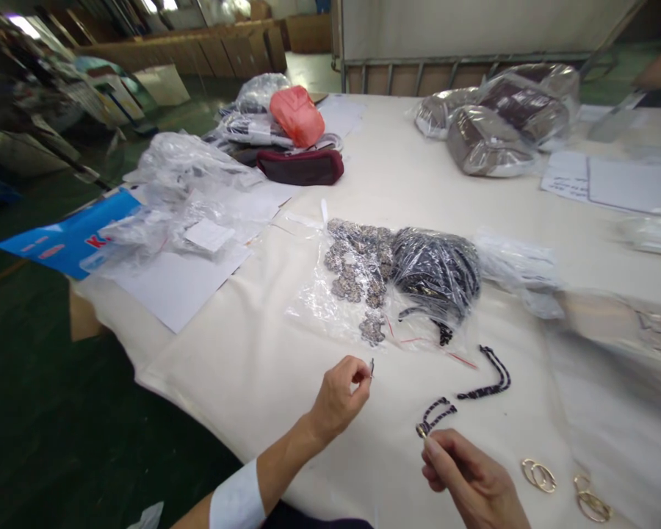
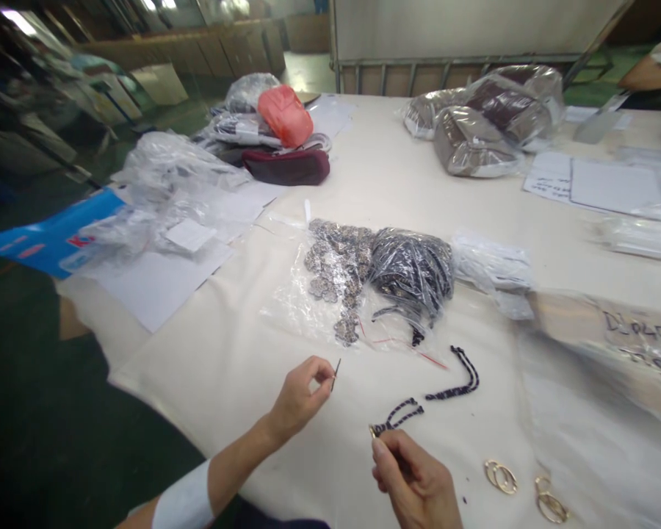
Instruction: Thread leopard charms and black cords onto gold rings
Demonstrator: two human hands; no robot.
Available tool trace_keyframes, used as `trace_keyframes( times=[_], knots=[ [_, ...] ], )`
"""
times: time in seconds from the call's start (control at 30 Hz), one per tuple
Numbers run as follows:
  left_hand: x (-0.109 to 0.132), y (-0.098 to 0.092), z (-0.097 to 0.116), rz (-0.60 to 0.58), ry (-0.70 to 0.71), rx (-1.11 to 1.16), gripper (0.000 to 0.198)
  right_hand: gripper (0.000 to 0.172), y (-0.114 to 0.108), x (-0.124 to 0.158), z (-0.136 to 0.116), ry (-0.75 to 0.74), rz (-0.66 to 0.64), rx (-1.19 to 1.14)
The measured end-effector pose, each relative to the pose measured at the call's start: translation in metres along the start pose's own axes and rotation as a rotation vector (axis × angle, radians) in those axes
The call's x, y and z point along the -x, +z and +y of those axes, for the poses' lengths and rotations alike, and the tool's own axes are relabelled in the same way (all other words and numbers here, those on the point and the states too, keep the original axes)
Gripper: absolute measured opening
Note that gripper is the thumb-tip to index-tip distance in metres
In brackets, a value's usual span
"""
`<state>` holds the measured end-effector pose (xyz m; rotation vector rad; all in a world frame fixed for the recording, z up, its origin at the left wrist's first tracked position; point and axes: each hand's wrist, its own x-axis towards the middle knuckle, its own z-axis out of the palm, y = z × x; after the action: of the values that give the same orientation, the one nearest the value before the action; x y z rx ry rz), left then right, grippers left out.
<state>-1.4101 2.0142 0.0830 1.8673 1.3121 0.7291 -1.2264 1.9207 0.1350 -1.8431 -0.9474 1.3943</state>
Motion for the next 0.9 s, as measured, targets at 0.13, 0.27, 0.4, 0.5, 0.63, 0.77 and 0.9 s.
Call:
trace_keyframes(
  times=[0.13,0.27,0.4,0.5,0.63,0.77,0.9],
  knots=[
    [0.003,-0.015,0.031,-0.042,0.19,0.192,0.013,0.036,0.006,-0.007,-0.016,-0.118,-0.023,0.109],
    [0.005,-0.022,0.047,-0.127,0.31,0.243,0.009,0.031,0.007,-0.01,-0.029,-0.333,0.02,0.288],
    [0.005,-0.024,0.052,-0.131,0.313,0.2,0.005,0.025,0.009,-0.008,-0.031,-0.516,0.036,0.397],
    [0.005,-0.025,0.053,-0.122,0.332,0.168,0.005,0.023,0.01,-0.005,-0.03,-0.55,0.036,0.429],
    [0.005,-0.025,0.052,-0.149,0.408,0.084,0.006,0.022,0.01,-0.002,-0.026,-0.604,0.027,0.469],
    [0.003,-0.027,0.053,-0.242,0.439,0.084,0.01,0.022,0.011,-0.001,-0.021,-0.647,0.032,0.524],
    [0.003,-0.026,0.055,-0.327,0.285,0.206,0.01,0.021,0.013,-0.001,-0.016,-0.655,0.057,0.522]
  ],
)
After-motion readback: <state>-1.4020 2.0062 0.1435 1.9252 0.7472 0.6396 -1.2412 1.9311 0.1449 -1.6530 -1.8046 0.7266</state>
